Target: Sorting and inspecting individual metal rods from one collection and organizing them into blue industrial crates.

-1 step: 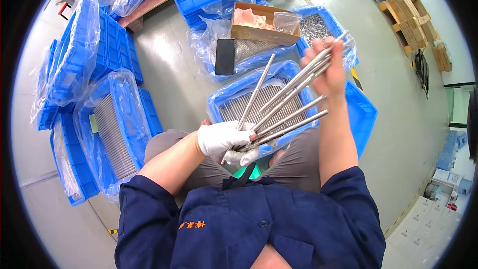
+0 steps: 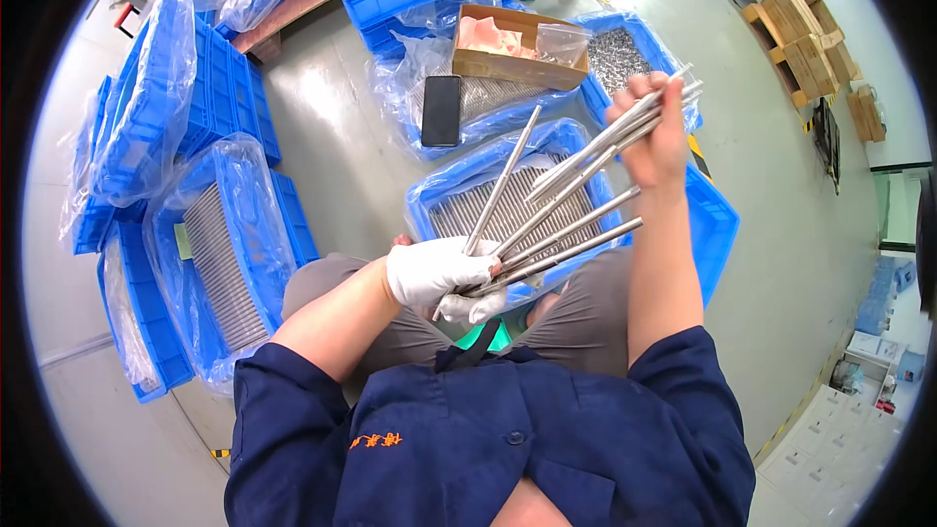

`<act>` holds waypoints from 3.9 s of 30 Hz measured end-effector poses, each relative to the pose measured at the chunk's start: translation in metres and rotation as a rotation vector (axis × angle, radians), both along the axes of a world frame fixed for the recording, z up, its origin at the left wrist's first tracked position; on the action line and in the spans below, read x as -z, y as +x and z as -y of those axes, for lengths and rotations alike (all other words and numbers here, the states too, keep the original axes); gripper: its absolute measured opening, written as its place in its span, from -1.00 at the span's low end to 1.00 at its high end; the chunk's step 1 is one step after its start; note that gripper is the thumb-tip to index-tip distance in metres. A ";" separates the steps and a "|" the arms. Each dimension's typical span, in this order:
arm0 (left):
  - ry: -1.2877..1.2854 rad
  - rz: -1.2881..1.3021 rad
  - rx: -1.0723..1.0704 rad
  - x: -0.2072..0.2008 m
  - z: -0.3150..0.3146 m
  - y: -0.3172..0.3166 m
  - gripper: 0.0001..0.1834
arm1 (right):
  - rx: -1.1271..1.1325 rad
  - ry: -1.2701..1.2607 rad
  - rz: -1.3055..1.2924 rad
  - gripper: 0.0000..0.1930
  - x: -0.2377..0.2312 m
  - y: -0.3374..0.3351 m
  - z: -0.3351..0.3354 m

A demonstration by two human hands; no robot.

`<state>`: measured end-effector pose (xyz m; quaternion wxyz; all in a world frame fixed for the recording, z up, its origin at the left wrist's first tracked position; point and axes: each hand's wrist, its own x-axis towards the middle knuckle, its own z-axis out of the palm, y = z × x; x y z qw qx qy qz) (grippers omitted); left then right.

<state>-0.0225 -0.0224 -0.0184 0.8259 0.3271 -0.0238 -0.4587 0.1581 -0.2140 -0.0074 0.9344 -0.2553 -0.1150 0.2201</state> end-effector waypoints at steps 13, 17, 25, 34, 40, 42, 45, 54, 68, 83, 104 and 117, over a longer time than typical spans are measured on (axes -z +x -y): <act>0.061 -0.035 0.056 0.003 0.005 0.001 -0.40 | -0.443 -0.637 0.158 -0.61 0.014 -0.073 -0.045; 0.168 0.076 0.003 0.005 0.001 0.001 -0.45 | -0.076 -0.404 0.047 -0.69 0.029 -0.030 -0.032; 0.186 -0.014 -0.492 0.015 0.012 0.010 -0.68 | 0.644 -0.878 1.143 -0.94 0.005 -0.058 -0.033; 0.248 -0.113 -0.508 0.025 0.002 0.009 -0.78 | 0.346 -0.898 1.701 -0.77 0.018 -0.118 -0.058; 0.073 -0.192 -0.633 0.023 0.006 0.015 -0.91 | 0.249 -1.126 1.687 -0.60 0.030 -0.156 -0.032; 0.096 -0.109 -0.683 0.030 0.001 0.017 -0.89 | 0.149 -1.175 1.570 -0.55 0.031 -0.165 -0.014; 0.003 -0.097 -0.637 0.023 -0.004 0.013 -0.80 | 0.353 -1.192 1.376 -0.58 0.035 -0.147 0.004; -0.032 0.104 -0.112 0.014 0.076 -0.057 -0.62 | -0.517 -0.620 0.207 -0.51 -0.025 -0.055 -0.026; 0.247 -0.098 -0.360 0.016 0.087 -0.086 -0.74 | -0.521 -0.744 0.099 -0.48 0.023 -0.082 -0.031; -0.058 -0.098 -0.227 -0.016 0.018 -0.010 -0.73 | -0.413 -0.360 -0.013 -0.80 0.004 -0.076 -0.049; 0.741 0.099 -0.566 -0.002 -0.036 0.039 -0.72 | -0.283 -1.375 0.680 -0.65 0.016 -0.033 -0.033; 0.732 0.098 -0.535 -0.010 -0.025 0.035 -0.72 | 0.161 -0.603 0.267 -0.68 0.009 -0.023 -0.029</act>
